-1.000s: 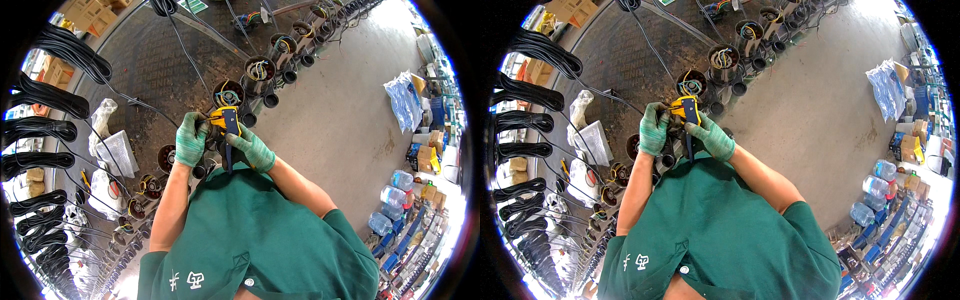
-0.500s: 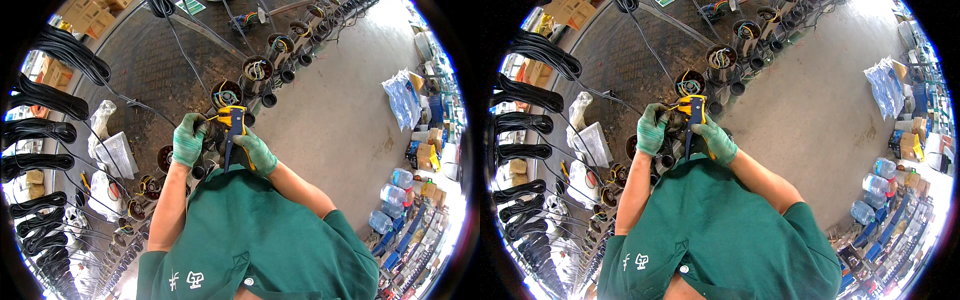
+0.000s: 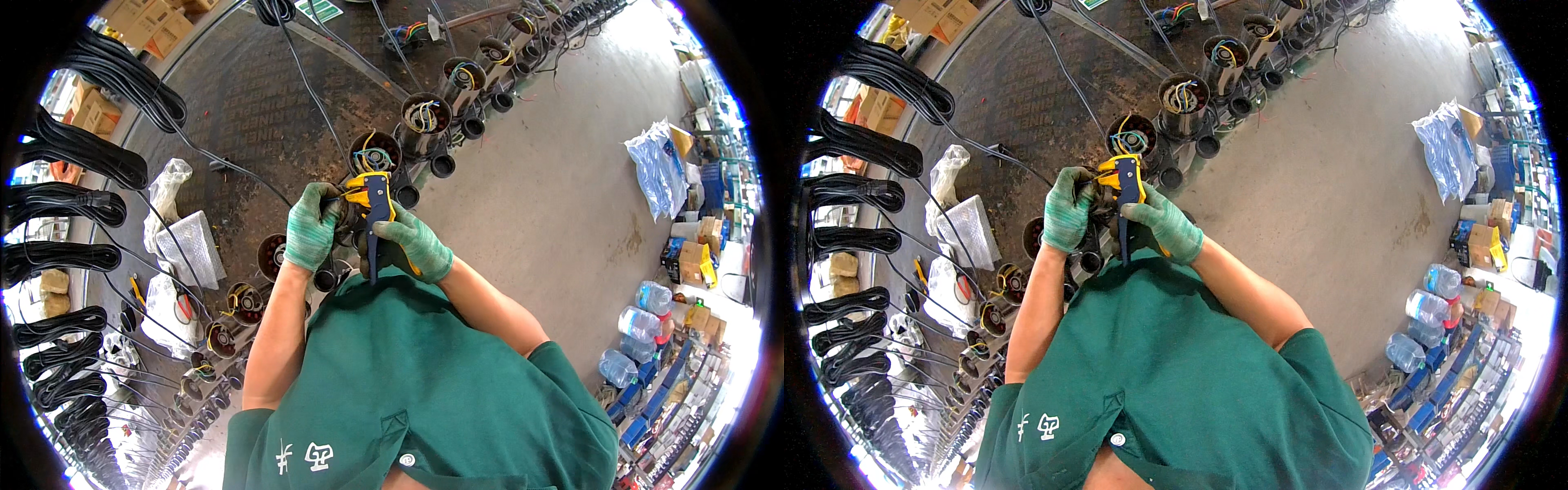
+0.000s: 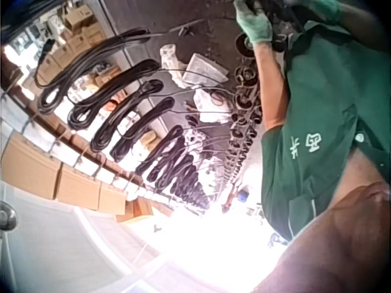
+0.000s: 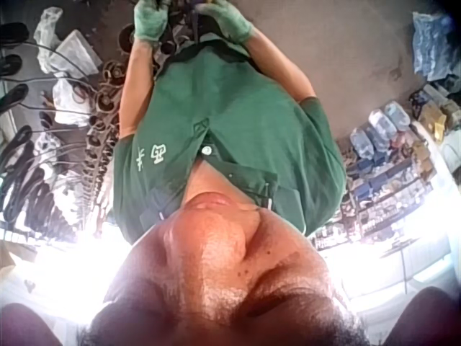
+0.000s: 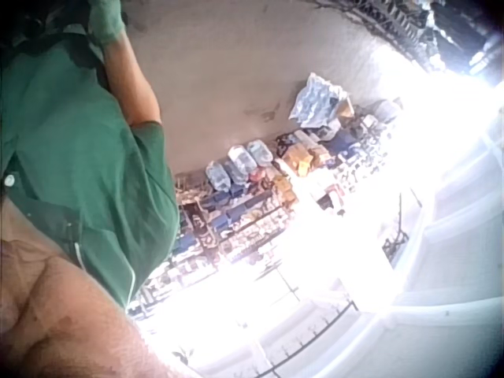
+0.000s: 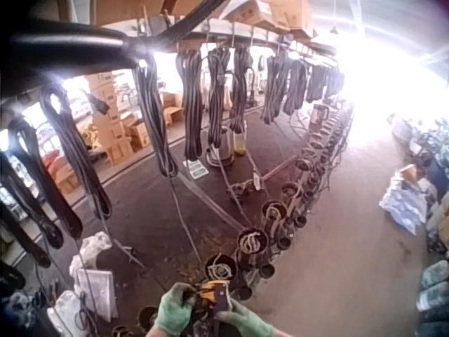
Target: The person uses a yellow and blue crimping tool to secure connectors onto wires protruding from a row of cylindrical metal housings. They repeatedly position the tool over the wire ends and squeeze the handles to crimp the connectors in place. The person also briefly uses a pair of scissors to trim a wire before resuming the crimping process.
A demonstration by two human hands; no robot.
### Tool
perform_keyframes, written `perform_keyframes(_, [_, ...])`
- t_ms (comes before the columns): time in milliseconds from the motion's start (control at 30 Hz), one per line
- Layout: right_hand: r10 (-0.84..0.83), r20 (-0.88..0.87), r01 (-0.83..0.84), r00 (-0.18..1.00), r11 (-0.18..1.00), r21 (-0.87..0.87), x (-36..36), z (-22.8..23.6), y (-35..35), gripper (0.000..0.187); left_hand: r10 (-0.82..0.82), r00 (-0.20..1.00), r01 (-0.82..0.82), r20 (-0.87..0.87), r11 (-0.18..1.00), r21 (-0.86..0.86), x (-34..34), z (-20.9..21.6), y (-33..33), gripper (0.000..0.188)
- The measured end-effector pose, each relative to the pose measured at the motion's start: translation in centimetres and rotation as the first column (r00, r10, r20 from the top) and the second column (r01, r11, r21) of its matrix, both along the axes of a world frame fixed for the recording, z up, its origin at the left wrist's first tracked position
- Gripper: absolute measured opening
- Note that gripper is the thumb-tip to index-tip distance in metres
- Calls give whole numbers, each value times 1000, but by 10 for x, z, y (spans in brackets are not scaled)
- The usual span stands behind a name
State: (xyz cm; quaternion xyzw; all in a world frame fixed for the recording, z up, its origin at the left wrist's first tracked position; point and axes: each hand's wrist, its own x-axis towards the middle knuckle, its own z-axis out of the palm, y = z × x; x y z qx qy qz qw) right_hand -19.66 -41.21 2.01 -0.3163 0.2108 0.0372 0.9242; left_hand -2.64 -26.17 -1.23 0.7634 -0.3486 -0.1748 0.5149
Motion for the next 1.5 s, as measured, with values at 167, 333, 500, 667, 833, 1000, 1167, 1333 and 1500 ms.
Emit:
perform_keyframes(167, [-4, -32, 2, 999, 997, -72, 1, -9, 2, 52, 19, 998, -21, 67, 1000, 21, -2, 4, -2, 18])
perform_keyframes(333, [-29, -41, 27, 999, 997, -66, 2, -10, 5, 53, 25, 998, -24, 65, 1000, -4, -3, 4, -2, 17])
perform_keyframes(500, [-21, -39, 20, 999, 999, -43, 1, -8, 3, 54, 29, 998, -29, 52, 1000, -2, -3, 6, -2, 16])
perform_keyframes(667, [-43, -25, 39, 999, 989, -143, 4, -15, 4, 50, 31, 999, -31, 31, 1000, 0, -3, 6, -2, 16])
perform_keyframes(833, [30, -68, -39, 997, 989, -140, 2, -10, -9, 43, 10, 999, -10, 42, 1000, 1, -2, 5, 0, 16])
perform_keyframes(1000, [-212, -40, 209, 976, 976, -61, -5, -19, 7, 52, 38, 998, -36, 55, 999, -23, -2, 10, -1, 17])
perform_keyframes(1167, [-118, 95, 148, 988, 889, -434, -2, -21, -8, 68, 37, 999, -36, -16, 999, 8, -1, 6, 0, 18])
perform_keyframes(1333, [-218, 173, 266, 960, 535, -802, 41, -44, -6, 71, -39, 999, 39, -26, 999, -15, 0, 5, -1, 20])
perform_keyframes(1500, [-223, 193, 266, 955, 365, -892, 58, -40, -5, 65, -70, 992, 64, -105, 996, -60, -1, 6, -1, 22])
